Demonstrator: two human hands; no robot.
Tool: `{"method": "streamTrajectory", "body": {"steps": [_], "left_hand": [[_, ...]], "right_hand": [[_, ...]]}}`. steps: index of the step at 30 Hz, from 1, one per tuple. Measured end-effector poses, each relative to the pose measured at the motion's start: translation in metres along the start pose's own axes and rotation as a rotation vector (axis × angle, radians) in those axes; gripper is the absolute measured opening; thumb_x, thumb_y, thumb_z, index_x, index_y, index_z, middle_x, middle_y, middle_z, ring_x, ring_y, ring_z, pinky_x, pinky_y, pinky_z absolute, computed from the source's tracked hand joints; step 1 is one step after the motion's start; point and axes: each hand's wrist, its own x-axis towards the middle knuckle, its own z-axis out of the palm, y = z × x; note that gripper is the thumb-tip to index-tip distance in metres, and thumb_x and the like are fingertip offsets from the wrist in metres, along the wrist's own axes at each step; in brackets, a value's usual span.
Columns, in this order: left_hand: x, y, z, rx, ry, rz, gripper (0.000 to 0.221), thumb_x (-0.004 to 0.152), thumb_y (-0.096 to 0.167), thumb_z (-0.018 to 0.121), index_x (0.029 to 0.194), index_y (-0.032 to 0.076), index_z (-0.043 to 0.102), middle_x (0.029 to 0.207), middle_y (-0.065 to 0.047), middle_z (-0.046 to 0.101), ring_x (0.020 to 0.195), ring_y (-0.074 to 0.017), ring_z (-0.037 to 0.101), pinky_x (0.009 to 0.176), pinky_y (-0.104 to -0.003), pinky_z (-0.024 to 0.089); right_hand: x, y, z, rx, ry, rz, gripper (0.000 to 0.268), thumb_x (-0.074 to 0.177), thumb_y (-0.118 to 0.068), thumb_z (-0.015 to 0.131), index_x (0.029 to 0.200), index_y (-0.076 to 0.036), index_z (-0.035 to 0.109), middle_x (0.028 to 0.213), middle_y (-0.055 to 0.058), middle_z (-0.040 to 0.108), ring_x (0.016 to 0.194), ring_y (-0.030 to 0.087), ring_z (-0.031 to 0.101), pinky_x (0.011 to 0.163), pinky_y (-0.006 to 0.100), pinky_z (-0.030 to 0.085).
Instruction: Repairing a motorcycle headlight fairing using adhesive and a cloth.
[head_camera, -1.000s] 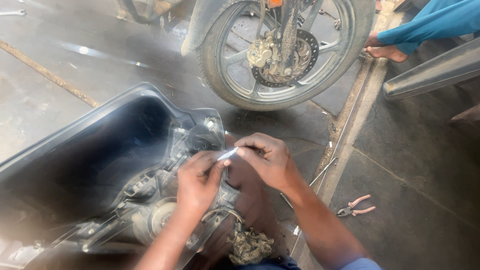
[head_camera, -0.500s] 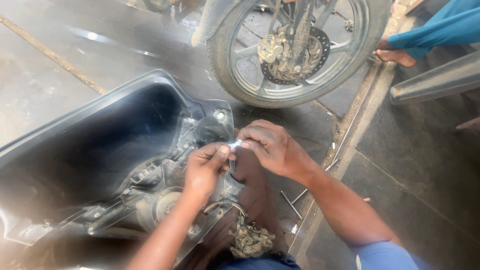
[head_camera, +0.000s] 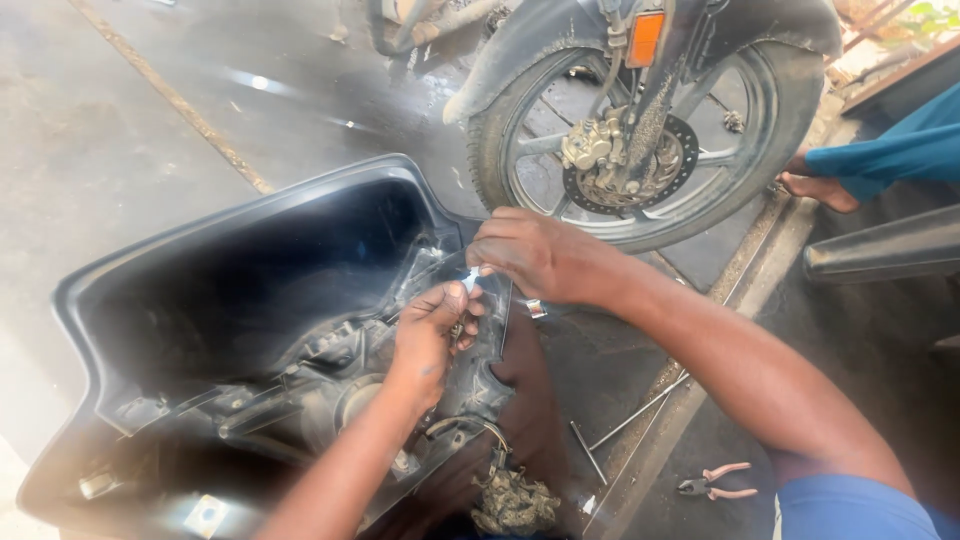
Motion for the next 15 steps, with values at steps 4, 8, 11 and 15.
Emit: {"method": "streamTrajectory", "body": {"steps": [4, 8, 11, 15], "left_hand": [[0.000, 0.008, 0.000, -0.021, 0.002, 0.027, 0.035, 0.096, 0.034, 0.066, 0.106, 0.001, 0.073, 0.084, -0.003, 0.067, 0.069, -0.0103, 0.057, 0.057, -0.025, 0.043], [0.000, 0.008, -0.003, -0.042, 0.025, 0.022, 0.035, 0.097, 0.035, 0.065, 0.104, 0.001, 0.072, 0.083, -0.003, 0.066, 0.068, -0.0110, 0.057, 0.057, -0.025, 0.043], [0.001, 0.010, -0.003, -0.062, 0.013, 0.034, 0.035, 0.097, 0.035, 0.066, 0.104, 0.001, 0.072, 0.083, -0.003, 0.066, 0.068, -0.0113, 0.056, 0.056, -0.025, 0.043], [-0.003, 0.014, 0.000, -0.069, -0.004, 0.024, 0.036, 0.097, 0.036, 0.066, 0.104, 0.001, 0.072, 0.082, -0.003, 0.066, 0.069, -0.0117, 0.058, 0.058, -0.025, 0.044]], "right_hand": [[0.012, 0.013, 0.001, 0.029, -0.055, -0.082, 0.021, 0.087, -0.002, 0.066, 0.108, -0.001, 0.065, 0.101, 0.011, 0.065, 0.096, 0.031, 0.061, 0.087, 0.042, 0.051], [0.018, 0.016, 0.003, 0.018, -0.043, -0.125, 0.027, 0.082, 0.000, 0.069, 0.109, 0.000, 0.065, 0.104, 0.012, 0.065, 0.097, 0.031, 0.060, 0.087, 0.042, 0.051], [0.020, 0.015, 0.001, 0.007, -0.040, -0.134, 0.028, 0.082, 0.002, 0.068, 0.110, 0.000, 0.065, 0.106, 0.011, 0.065, 0.100, 0.030, 0.061, 0.089, 0.041, 0.051], [0.020, 0.013, -0.005, -0.017, -0.046, -0.154, 0.028, 0.083, 0.002, 0.069, 0.111, -0.001, 0.066, 0.107, 0.010, 0.067, 0.100, 0.030, 0.061, 0.089, 0.042, 0.050]]}}
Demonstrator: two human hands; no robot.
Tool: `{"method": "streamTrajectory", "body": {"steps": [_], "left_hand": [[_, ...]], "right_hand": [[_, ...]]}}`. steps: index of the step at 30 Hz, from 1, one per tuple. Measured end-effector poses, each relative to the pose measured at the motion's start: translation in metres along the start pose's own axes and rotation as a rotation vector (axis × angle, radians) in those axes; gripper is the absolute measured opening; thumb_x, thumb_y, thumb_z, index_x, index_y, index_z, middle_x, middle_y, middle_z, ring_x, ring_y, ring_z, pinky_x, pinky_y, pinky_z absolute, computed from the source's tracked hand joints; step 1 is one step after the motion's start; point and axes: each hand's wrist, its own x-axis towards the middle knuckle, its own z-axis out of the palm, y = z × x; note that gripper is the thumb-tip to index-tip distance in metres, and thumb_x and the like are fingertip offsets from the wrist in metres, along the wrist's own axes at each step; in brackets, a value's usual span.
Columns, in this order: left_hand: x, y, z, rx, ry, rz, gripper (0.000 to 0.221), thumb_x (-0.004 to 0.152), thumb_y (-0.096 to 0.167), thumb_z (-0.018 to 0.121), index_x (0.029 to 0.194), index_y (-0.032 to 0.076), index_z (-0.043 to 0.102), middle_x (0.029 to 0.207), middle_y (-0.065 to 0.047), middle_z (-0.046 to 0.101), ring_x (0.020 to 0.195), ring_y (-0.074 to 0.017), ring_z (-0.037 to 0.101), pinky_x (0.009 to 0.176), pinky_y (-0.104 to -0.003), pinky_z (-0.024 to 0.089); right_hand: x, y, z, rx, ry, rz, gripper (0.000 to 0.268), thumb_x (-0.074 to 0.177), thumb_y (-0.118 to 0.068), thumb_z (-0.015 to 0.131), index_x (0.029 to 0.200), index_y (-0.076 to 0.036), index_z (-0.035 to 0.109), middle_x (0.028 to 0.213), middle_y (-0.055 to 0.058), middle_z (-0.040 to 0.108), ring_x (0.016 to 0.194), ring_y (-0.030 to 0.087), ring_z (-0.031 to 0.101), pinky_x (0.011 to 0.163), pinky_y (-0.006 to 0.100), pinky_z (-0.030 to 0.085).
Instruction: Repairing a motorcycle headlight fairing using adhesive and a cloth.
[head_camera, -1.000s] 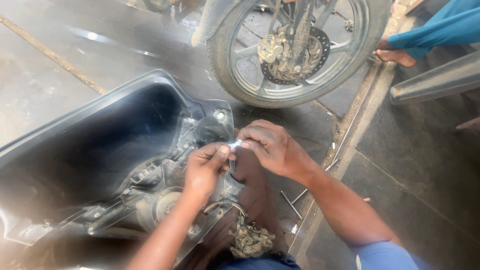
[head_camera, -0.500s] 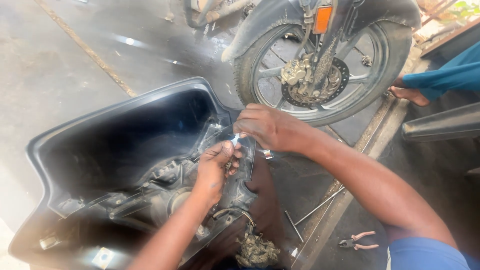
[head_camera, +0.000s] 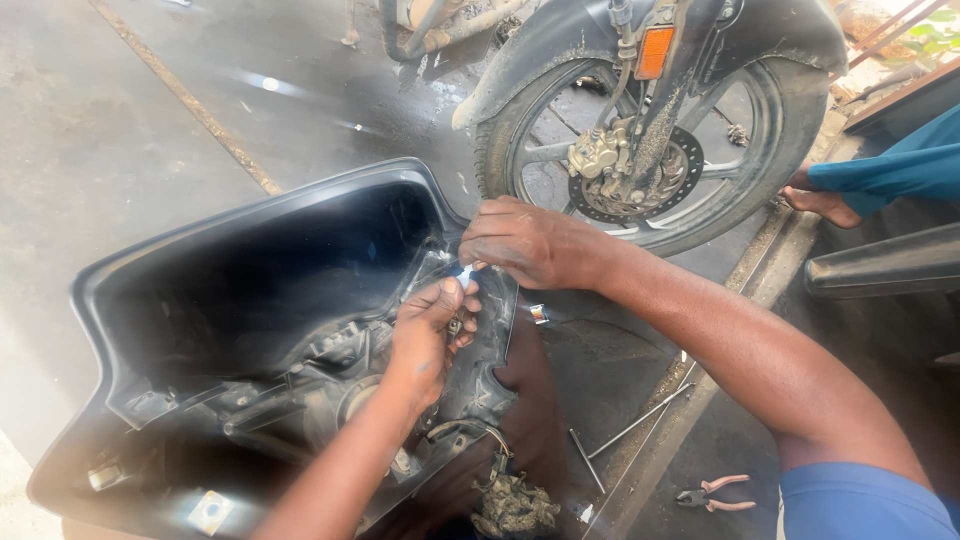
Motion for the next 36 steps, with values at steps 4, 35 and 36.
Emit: {"method": "streamTrajectory", "body": {"steps": [4, 35, 36], "left_hand": [[0.000, -0.003, -0.003, 0.021, -0.013, 0.002, 0.035, 0.096, 0.035, 0.066, 0.103, 0.002, 0.072, 0.083, -0.004, 0.067, 0.069, -0.0122, 0.058, 0.058, -0.025, 0.044], [0.007, -0.007, -0.001, 0.272, 0.126, 0.393, 0.028, 0.096, 0.021, 0.069, 0.113, 0.001, 0.076, 0.090, -0.004, 0.076, 0.067, -0.0072, 0.058, 0.057, -0.022, 0.046], [0.008, -0.008, -0.002, 0.296, 0.121, 0.409, 0.027, 0.096, 0.022, 0.068, 0.111, 0.001, 0.076, 0.090, -0.003, 0.076, 0.066, -0.0070, 0.058, 0.056, -0.022, 0.046]], "right_hand": [[-0.003, 0.000, -0.002, 0.014, 0.015, -0.022, 0.026, 0.085, 0.002, 0.068, 0.111, -0.001, 0.066, 0.107, 0.010, 0.067, 0.102, 0.029, 0.062, 0.091, 0.043, 0.049], [-0.020, 0.004, 0.011, 0.619, 0.047, 0.801, 0.034, 0.089, -0.034, 0.075, 0.106, -0.005, 0.079, 0.091, 0.005, 0.080, 0.085, 0.009, 0.071, 0.077, 0.026, 0.055], [-0.019, 0.004, 0.009, 0.599, 0.036, 0.801, 0.033, 0.088, -0.033, 0.076, 0.105, -0.005, 0.080, 0.090, 0.005, 0.080, 0.084, 0.009, 0.071, 0.077, 0.026, 0.055]]}}
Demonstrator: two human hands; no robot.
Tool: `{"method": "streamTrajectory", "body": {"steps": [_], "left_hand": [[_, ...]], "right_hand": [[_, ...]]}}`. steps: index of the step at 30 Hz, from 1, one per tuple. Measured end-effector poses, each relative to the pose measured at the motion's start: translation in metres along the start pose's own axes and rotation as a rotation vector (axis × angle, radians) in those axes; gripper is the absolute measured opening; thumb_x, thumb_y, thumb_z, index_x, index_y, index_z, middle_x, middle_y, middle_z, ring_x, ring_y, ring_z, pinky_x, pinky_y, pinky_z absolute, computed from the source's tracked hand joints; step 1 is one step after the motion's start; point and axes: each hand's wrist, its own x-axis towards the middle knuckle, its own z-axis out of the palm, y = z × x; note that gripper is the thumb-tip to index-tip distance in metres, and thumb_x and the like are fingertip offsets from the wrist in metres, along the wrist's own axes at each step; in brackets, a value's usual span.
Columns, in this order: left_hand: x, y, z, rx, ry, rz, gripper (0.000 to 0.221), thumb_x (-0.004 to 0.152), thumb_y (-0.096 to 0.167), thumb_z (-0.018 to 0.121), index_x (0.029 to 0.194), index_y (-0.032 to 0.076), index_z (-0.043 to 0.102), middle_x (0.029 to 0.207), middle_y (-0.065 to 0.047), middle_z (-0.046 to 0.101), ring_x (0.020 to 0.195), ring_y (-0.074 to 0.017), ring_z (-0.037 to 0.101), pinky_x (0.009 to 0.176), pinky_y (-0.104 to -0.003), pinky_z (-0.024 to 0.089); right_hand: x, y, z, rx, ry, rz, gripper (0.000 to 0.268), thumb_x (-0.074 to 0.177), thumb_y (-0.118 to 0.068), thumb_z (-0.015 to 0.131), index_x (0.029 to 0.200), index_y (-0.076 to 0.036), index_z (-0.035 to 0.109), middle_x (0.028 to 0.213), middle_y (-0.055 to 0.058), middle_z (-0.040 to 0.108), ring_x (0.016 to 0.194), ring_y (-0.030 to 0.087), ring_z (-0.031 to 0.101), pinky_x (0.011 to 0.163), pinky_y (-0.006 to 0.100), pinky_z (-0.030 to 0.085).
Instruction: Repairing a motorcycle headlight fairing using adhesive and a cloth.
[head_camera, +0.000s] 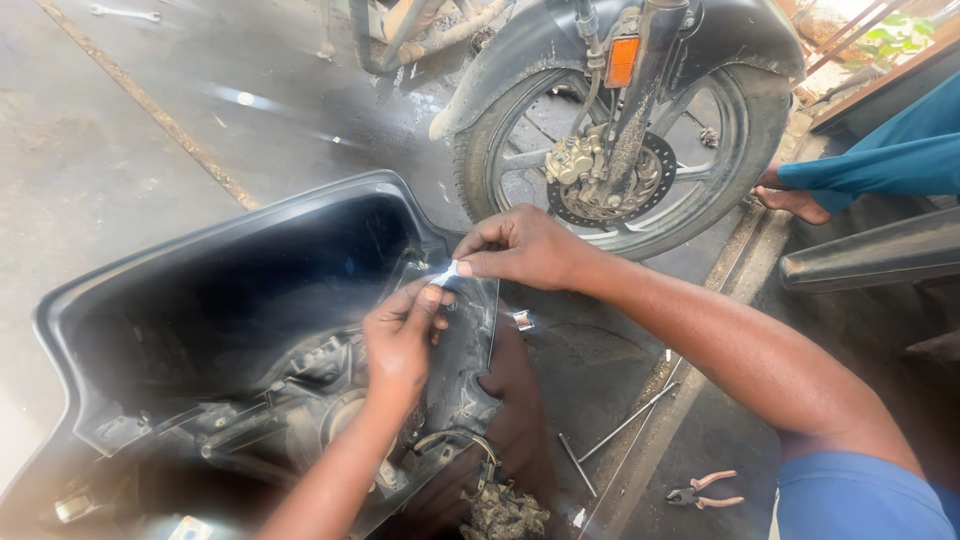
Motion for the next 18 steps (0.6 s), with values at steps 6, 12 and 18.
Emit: {"method": "streamTrajectory", "body": {"steps": [6, 12, 18], "left_hand": [[0.000, -0.002, -0.001, -0.012, -0.021, -0.033, 0.025, 0.097, 0.022, 0.070, 0.105, -0.001, 0.077, 0.089, -0.004, 0.076, 0.066, -0.0076, 0.059, 0.056, -0.022, 0.046], [-0.002, 0.007, 0.001, -0.106, -0.038, -0.136, 0.026, 0.097, 0.025, 0.068, 0.104, 0.001, 0.076, 0.087, -0.004, 0.075, 0.068, -0.0075, 0.059, 0.057, -0.023, 0.046], [0.000, 0.002, -0.001, -0.125, -0.051, -0.140, 0.027, 0.098, 0.026, 0.068, 0.102, 0.000, 0.076, 0.086, -0.005, 0.074, 0.068, -0.0084, 0.059, 0.057, -0.023, 0.047]], "right_hand": [[-0.003, -0.019, 0.001, -0.229, 0.004, -0.165, 0.024, 0.088, -0.024, 0.073, 0.102, -0.006, 0.078, 0.089, 0.004, 0.076, 0.080, 0.013, 0.073, 0.071, 0.029, 0.055], [-0.009, -0.035, -0.001, -0.581, 0.068, -0.698, 0.022, 0.085, -0.007, 0.072, 0.107, -0.004, 0.070, 0.104, 0.007, 0.066, 0.096, 0.025, 0.064, 0.080, 0.037, 0.055], [-0.006, -0.032, -0.004, -0.509, 0.028, -0.703, 0.022, 0.083, -0.003, 0.073, 0.104, -0.005, 0.071, 0.103, 0.006, 0.065, 0.096, 0.024, 0.063, 0.083, 0.038, 0.054]]}}
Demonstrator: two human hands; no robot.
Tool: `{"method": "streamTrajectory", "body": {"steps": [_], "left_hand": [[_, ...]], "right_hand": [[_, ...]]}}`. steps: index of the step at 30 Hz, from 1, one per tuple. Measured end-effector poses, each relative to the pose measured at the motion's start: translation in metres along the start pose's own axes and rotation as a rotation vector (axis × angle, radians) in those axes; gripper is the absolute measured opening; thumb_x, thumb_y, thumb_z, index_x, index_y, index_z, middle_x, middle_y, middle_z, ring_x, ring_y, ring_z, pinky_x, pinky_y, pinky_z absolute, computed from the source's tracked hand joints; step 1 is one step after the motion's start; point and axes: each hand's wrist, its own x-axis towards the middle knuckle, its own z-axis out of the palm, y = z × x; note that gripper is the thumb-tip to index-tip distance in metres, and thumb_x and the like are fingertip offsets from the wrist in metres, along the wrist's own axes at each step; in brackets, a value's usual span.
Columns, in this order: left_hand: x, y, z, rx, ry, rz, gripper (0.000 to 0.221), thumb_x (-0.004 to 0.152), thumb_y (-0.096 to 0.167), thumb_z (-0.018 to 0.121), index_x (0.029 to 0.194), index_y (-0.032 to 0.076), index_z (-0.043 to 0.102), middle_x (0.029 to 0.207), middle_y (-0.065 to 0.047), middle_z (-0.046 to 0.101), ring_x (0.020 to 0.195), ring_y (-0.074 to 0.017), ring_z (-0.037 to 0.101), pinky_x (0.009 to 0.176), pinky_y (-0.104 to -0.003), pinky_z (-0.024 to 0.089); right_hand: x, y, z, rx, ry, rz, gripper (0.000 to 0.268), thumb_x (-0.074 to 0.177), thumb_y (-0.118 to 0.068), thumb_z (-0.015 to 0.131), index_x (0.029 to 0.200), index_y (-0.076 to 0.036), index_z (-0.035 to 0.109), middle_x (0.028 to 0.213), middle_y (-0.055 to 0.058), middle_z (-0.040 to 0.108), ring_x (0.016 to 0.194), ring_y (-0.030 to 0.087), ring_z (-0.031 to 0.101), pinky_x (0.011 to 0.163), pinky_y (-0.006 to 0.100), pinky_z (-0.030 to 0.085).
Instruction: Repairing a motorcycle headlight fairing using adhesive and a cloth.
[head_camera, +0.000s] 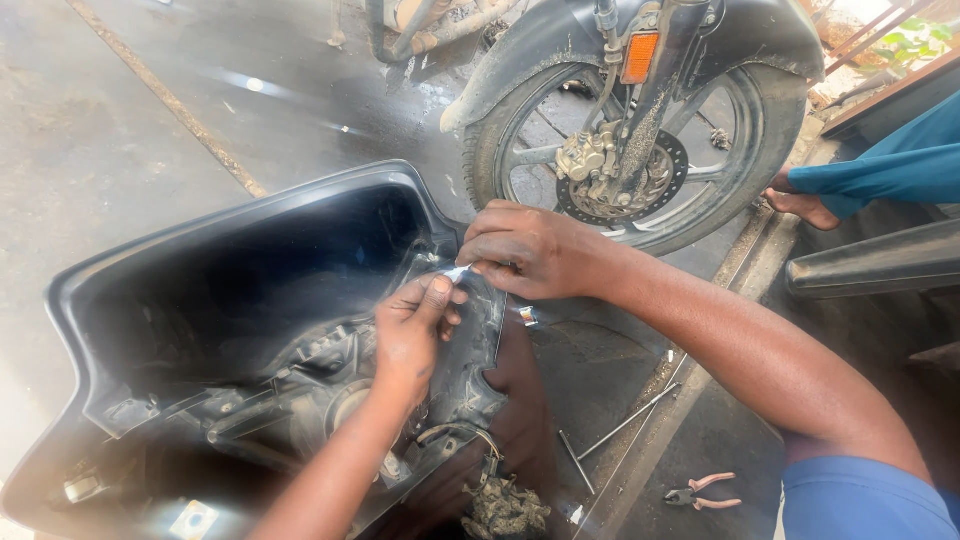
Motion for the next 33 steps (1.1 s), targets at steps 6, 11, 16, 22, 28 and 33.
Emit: {"method": "streamTrajectory", "body": {"steps": [6, 11, 16, 22, 28, 33], "left_hand": [[-0.002, 0.000, 0.004, -0.007, -0.069, -0.025, 0.026, 0.098, 0.026, 0.067, 0.104, 0.002, 0.074, 0.086, -0.004, 0.073, 0.068, -0.0083, 0.060, 0.058, -0.023, 0.047], [0.000, -0.005, 0.000, -0.022, -0.061, -0.004, 0.026, 0.098, 0.025, 0.068, 0.105, 0.001, 0.074, 0.087, -0.003, 0.073, 0.069, -0.0082, 0.060, 0.058, -0.022, 0.046], [0.003, -0.008, -0.002, 0.023, 0.067, 0.085, 0.025, 0.096, 0.021, 0.070, 0.110, 0.000, 0.075, 0.085, -0.003, 0.073, 0.066, -0.0082, 0.057, 0.056, -0.021, 0.044], [0.000, -0.001, 0.002, 0.166, 0.112, 0.213, 0.027, 0.096, 0.020, 0.070, 0.114, 0.000, 0.076, 0.088, -0.002, 0.074, 0.069, -0.0068, 0.059, 0.061, -0.019, 0.046], [0.000, -0.003, 0.003, 0.192, 0.088, 0.211, 0.024, 0.096, 0.018, 0.070, 0.111, 0.000, 0.077, 0.087, -0.001, 0.073, 0.069, -0.0070, 0.057, 0.061, -0.020, 0.045], [0.000, -0.002, 0.002, 0.196, 0.080, 0.263, 0.024, 0.097, 0.019, 0.070, 0.109, 0.000, 0.077, 0.091, 0.000, 0.074, 0.072, -0.0061, 0.058, 0.065, -0.020, 0.049]], "right_hand": [[-0.002, 0.000, 0.001, -0.023, -0.043, 0.051, 0.016, 0.076, -0.002, 0.074, 0.090, -0.006, 0.067, 0.090, 0.003, 0.065, 0.086, 0.023, 0.062, 0.073, 0.037, 0.052], [-0.001, -0.001, 0.002, 0.019, 0.034, -0.029, 0.016, 0.078, -0.002, 0.070, 0.093, -0.006, 0.067, 0.096, 0.005, 0.064, 0.089, 0.023, 0.062, 0.077, 0.036, 0.053], [-0.005, 0.005, 0.016, 0.183, 0.090, 0.470, 0.008, 0.091, -0.013, 0.071, 0.095, -0.006, 0.074, 0.083, 0.001, 0.069, 0.069, 0.012, 0.062, 0.062, 0.029, 0.050], [-0.011, 0.021, 0.023, 0.586, 0.038, 0.770, 0.024, 0.086, -0.022, 0.077, 0.100, -0.002, 0.078, 0.087, 0.004, 0.079, 0.080, 0.007, 0.070, 0.073, 0.023, 0.055], [0.000, 0.007, 0.016, 0.321, -0.034, 0.813, 0.028, 0.080, -0.027, 0.078, 0.100, -0.008, 0.081, 0.080, 0.004, 0.078, 0.073, 0.008, 0.070, 0.068, 0.025, 0.054], [0.006, -0.001, 0.013, 0.309, -0.045, 0.792, 0.028, 0.077, -0.028, 0.077, 0.097, -0.008, 0.079, 0.077, 0.003, 0.076, 0.071, 0.008, 0.070, 0.066, 0.025, 0.054]]}}
